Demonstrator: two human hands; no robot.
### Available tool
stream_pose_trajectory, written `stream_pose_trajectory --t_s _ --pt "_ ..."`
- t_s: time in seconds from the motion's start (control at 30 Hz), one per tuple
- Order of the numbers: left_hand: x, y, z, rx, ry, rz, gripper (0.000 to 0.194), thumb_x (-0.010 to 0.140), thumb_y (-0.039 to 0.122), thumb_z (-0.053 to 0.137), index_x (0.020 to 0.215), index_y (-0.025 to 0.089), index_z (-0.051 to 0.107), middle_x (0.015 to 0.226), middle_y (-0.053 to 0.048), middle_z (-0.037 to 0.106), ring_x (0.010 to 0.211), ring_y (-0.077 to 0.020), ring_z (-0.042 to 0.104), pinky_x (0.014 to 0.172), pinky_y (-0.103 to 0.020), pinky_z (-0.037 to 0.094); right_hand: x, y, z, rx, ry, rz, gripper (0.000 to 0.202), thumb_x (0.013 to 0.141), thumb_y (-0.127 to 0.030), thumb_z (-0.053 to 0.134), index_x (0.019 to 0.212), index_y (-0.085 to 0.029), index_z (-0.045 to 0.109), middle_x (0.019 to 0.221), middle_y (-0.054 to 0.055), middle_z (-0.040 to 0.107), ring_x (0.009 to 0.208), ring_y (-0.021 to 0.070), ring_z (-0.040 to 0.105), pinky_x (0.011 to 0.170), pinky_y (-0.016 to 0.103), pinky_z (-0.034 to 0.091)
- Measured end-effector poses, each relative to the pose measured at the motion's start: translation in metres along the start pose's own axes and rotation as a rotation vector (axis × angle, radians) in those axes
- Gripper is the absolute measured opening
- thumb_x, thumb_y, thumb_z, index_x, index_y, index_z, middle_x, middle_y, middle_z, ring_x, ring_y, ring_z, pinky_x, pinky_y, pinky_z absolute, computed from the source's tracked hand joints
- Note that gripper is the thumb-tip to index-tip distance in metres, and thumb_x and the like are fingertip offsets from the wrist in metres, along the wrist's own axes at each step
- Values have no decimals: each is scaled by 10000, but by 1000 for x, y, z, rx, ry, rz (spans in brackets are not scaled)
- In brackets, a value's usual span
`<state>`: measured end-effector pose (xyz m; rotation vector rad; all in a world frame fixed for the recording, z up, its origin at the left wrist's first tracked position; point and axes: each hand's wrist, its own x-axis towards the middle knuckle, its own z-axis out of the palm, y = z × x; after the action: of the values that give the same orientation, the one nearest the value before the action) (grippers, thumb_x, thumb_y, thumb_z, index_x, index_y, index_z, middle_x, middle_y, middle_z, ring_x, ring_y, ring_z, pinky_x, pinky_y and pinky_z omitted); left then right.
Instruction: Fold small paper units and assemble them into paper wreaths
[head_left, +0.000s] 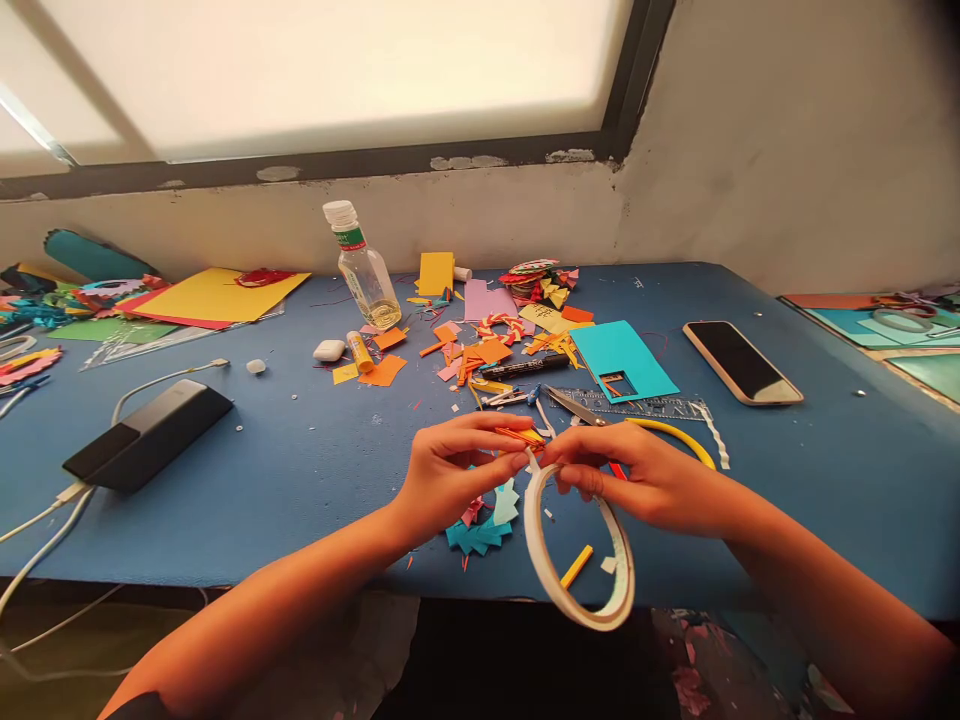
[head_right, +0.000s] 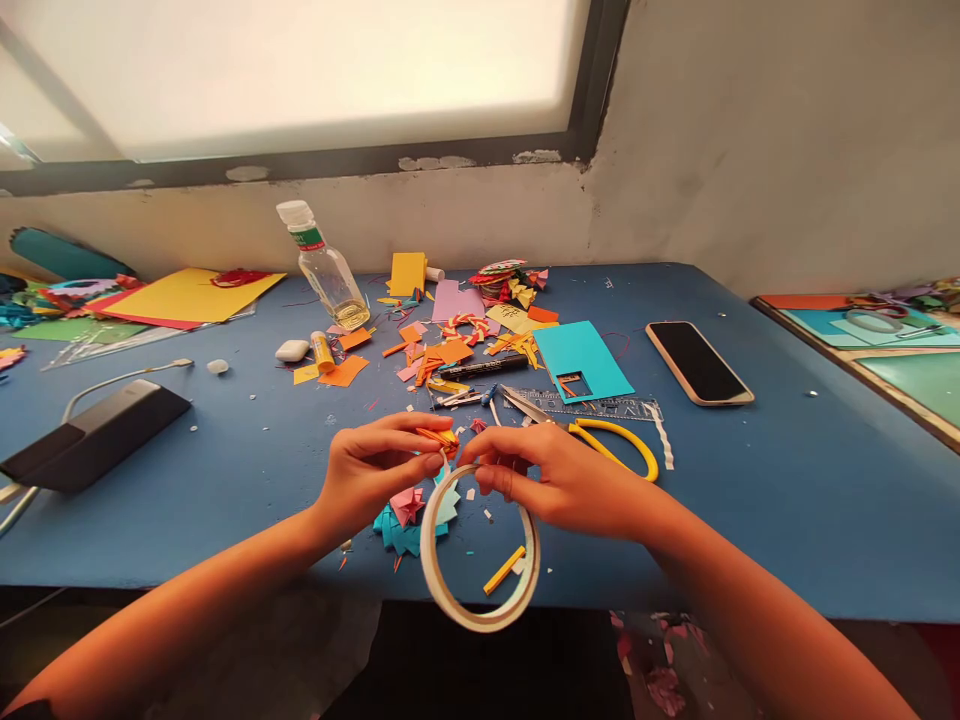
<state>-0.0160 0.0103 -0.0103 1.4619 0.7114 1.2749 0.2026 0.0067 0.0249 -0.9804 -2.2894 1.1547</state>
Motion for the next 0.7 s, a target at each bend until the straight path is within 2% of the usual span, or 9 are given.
stream_pose_trajectory --t_s 0.1,0.23,0.5,0.7 --pt "0 0 1 11 37 24 158 684 141 763 814 229 768 1003 -80 730 910 -219 698 654 -266 624 -1 0 2 16 -27 -7 262 939 -347 465 1145 -227 573 836 14 652 740 127 587 663 229 441" --pt "-2 0 3 38 40 48 183 696 115 745 839 226 765 1031 -85 716 913 -211 697 672 -262 627 0 -1 5 71 -23 6 219 957 -333 428 1090 -222 562 817 3 615 705 110 566 657 222 446" --pt "-4 -8 3 252 46 260 195 732 99 705 888 209 745 1021 -81 720 905 -187 699 687 -250 629 4 -2 9 393 -30 120 244 942 -402 441 1034 -200 542 780 -3 550 590 92 533 576 223 464" --pt "-4 -10 2 353 88 308 189 733 96 700 883 205 739 1015 -71 727 876 -176 706 673 -251 634 4 5 12 689 -46 177 256 895 -428 535 1011 -200 536 712 -26 551 512 69 514 478 191 411"
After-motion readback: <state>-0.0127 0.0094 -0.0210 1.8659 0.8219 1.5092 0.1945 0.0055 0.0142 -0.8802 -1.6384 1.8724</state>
